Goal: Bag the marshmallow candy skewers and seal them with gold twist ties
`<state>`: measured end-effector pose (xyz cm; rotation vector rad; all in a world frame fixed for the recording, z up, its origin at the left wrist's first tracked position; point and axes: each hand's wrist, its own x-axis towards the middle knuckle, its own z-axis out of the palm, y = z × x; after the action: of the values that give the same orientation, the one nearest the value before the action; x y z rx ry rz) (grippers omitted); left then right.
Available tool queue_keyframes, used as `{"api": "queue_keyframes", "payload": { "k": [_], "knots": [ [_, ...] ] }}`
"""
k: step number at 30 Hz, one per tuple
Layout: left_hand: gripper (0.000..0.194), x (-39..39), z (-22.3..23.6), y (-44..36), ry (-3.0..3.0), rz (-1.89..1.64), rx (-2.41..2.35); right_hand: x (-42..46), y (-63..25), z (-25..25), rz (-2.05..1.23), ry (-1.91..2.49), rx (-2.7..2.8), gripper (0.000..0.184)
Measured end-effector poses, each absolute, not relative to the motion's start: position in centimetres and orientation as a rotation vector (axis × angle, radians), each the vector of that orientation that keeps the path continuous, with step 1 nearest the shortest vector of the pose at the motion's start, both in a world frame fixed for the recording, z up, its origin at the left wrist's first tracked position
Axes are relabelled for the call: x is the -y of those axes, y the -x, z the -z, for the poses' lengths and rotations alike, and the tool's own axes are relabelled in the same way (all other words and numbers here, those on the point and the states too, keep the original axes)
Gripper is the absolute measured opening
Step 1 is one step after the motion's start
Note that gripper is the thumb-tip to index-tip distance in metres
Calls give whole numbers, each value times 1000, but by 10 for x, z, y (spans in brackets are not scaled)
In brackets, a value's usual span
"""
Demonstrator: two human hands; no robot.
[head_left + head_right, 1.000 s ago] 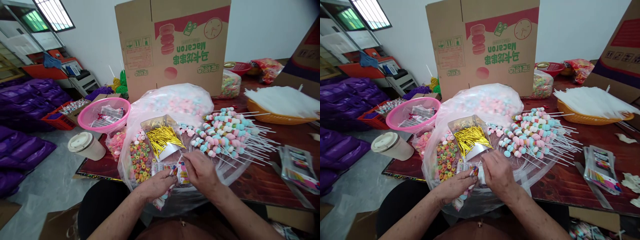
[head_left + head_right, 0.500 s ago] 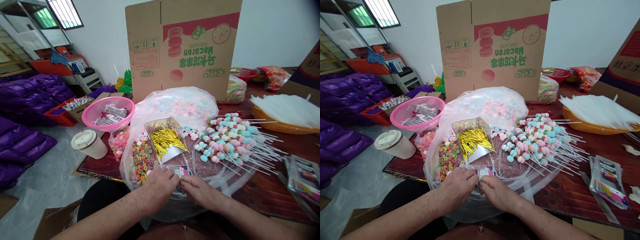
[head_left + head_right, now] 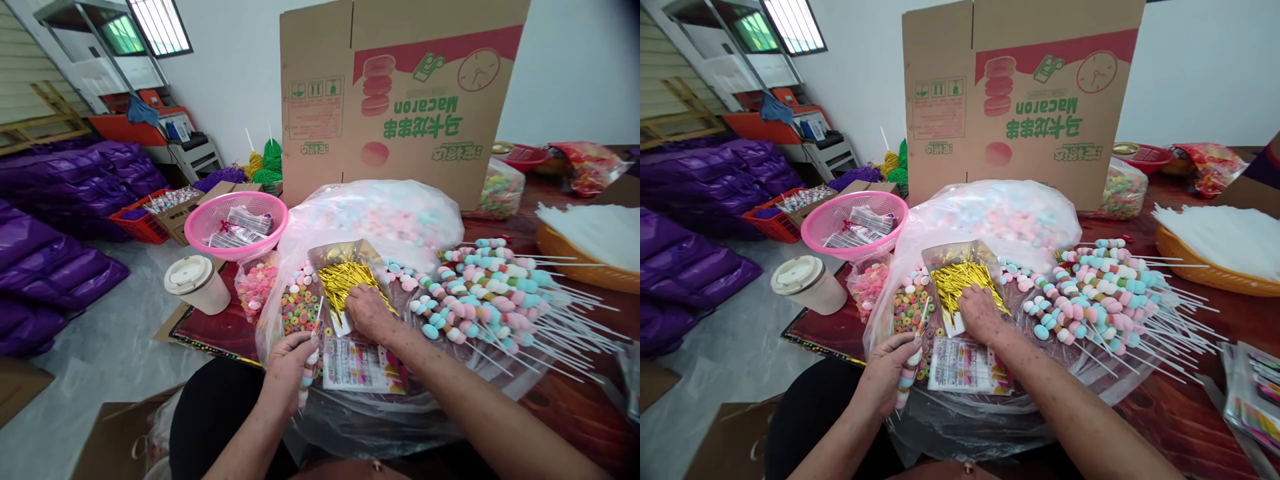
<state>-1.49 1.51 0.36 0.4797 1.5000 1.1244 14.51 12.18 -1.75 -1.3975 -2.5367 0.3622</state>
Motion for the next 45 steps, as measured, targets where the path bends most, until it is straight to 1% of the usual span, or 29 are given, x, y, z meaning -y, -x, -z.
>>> {"api": "queue_keyframes", "payload": {
  "k": [4, 6, 7, 10, 11, 13, 17, 19, 21, 23, 25, 27, 30, 35, 37, 40, 42, 45],
  "knots": [
    [37, -20, -6, 13, -327, -1152, -1489, -119, -169, 1, -317, 1477, 2432, 14],
    [36, -23, -7, 6, -314, -1147, -1451, -106, -181, -11, -423, 1490, 2330, 14],
    [36, -24, -7, 2, -320, -1140, -1439, -97, -184, -15, -578, 1466, 2242, 14],
    [35, -26, -7, -13, -370, -1093, -1426, -62, -179, -19, -1237, 1260, 1853, 16],
    [33, -26, -8, -18, -402, -1077, -1422, -52, -174, -17, -1393, 1188, 1735, 17],
    [27, -24, -8, -26, -492, -1041, -1430, -37, -163, -10, -1505, 1132, 1615, 19],
    [18, -15, -8, -29, -675, -949, -1441, -30, -153, 2, -1457, 1164, 1540, 22],
    [19, -9, -10, -26, -767, -907, -1375, -31, -154, 4, -1478, 1149, 1515, 24],
    [26, -4, -11, -24, -863, -868, -1290, -29, -156, 3, -1485, 1134, 1499, 25],
    [35, -1, -11, -23, -929, -850, -1234, -25, -158, -1, -1389, 1156, 1540, 24],
    [39, 1, -11, -25, -928, -885, -1218, -21, -160, -5, -1276, 1180, 1612, 21],
    [39, 1, -10, -29, -872, -939, -1237, -18, -163, -9, -1250, 1179, 1661, 17],
    [37, 0, -9, -34, -851, -972, -1250, -15, -167, -12, -1226, 1188, 1695, 18],
    [38, 1, -7, -37, -878, -950, -1215, -14, -166, -6, -906, 1226, 1829, 18],
    [38, 3, -9, -36, -868, -968, -1216, -13, -164, -2, -942, 1218, 1774, 16],
    [37, 3, -11, -32, -837, -987, -1197, -13, -166, -3, -1199, 1172, 1594, 15],
    [35, 1, -11, -27, -755, -919, -1103, -12, -172, -11, -1255, 1085, 1678, 16],
    [38, -2, -11, -24, -537, -781, -891, -11, -183, -27, -1225, 860, 1920, 23]
  ]
}}
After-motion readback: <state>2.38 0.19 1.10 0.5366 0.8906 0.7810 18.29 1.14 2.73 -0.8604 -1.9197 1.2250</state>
